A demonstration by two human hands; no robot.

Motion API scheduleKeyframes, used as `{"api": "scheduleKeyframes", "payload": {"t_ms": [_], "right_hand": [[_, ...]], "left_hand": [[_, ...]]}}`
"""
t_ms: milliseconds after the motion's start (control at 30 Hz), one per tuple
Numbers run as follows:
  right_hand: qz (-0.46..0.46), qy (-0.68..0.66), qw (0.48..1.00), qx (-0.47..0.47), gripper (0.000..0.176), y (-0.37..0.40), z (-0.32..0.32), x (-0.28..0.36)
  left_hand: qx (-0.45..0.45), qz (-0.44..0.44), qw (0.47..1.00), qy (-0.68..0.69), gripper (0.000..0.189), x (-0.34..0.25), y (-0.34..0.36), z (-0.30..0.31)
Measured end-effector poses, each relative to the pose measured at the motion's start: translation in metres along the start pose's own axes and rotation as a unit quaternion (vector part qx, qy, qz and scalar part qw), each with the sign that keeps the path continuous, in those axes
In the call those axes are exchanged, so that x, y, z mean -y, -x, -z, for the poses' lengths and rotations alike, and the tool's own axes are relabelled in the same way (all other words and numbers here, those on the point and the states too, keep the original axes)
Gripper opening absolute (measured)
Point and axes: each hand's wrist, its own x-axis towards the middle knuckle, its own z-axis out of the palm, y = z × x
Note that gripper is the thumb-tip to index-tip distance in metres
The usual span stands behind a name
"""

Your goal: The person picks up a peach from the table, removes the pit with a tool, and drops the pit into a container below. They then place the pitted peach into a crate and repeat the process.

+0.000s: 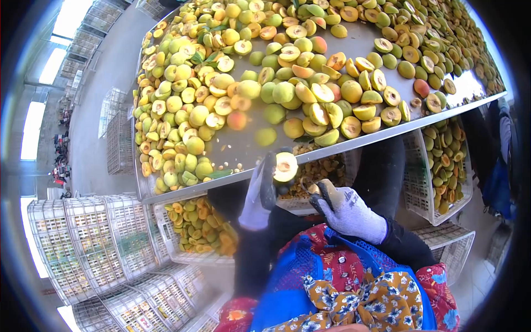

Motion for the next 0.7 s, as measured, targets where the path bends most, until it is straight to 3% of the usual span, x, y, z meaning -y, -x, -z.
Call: {"api": "scheduleKeyframes", "payload": {"t_ms": [67, 167, 233, 300, 400, 500, 567, 667, 700], "right_hand": [[-0.017, 0.015, 1.000, 0.009, 0.024, -0.007, -0.001, 0.003], [-0.020, 0.033, 0.999, 0.001, 0.027, -0.005, -0.009, -0.003], [-0.017, 0.042, 0.999, -0.006, 0.028, -0.003, -0.012, -0.005], [-0.011, 0.050, 0.999, -0.006, 0.028, -0.003, -0.014, -0.003], [-0.102, 0.014, 0.993, 0.058, 0.028, -0.004, -0.019, -0.002], [0.044, 0.033, 0.998, 0.031, 0.025, -0.001, -0.023, -0.008], [-0.080, -0.174, 0.973, 0.131, 0.025, -0.005, -0.006, -0.002], [-0.185, -0.349, 0.898, 0.196, 0.026, -0.006, 0.000, -0.006], [-0.261, -0.388, 0.860, 0.206, 0.027, -0.009, 0.004, -0.002]], "left_hand": [[-0.023, 0.004, 0.999, 0.029, 0.055, 0.016, 0.010, -0.009], [0.014, -0.039, 0.999, 0.035, 0.052, 0.022, 0.023, -0.020], [0.006, -0.089, 0.995, -0.043, 0.050, 0.032, 0.025, -0.027], [-0.008, -0.076, 0.997, -0.016, 0.043, 0.028, 0.030, -0.035], [-0.049, -0.123, 0.989, -0.062, 0.041, 0.043, 0.024, -0.034], [-0.096, -0.173, 0.970, -0.141, 0.036, 0.054, 0.026, -0.035], [-0.137, -0.209, 0.946, -0.208, 0.033, 0.064, 0.025, -0.035], [-0.171, -0.254, 0.885, -0.351, 0.031, 0.051, 0.032, -0.050], [-0.158, -0.245, 0.884, -0.365, 0.033, 0.047, 0.030, -0.051]]}}
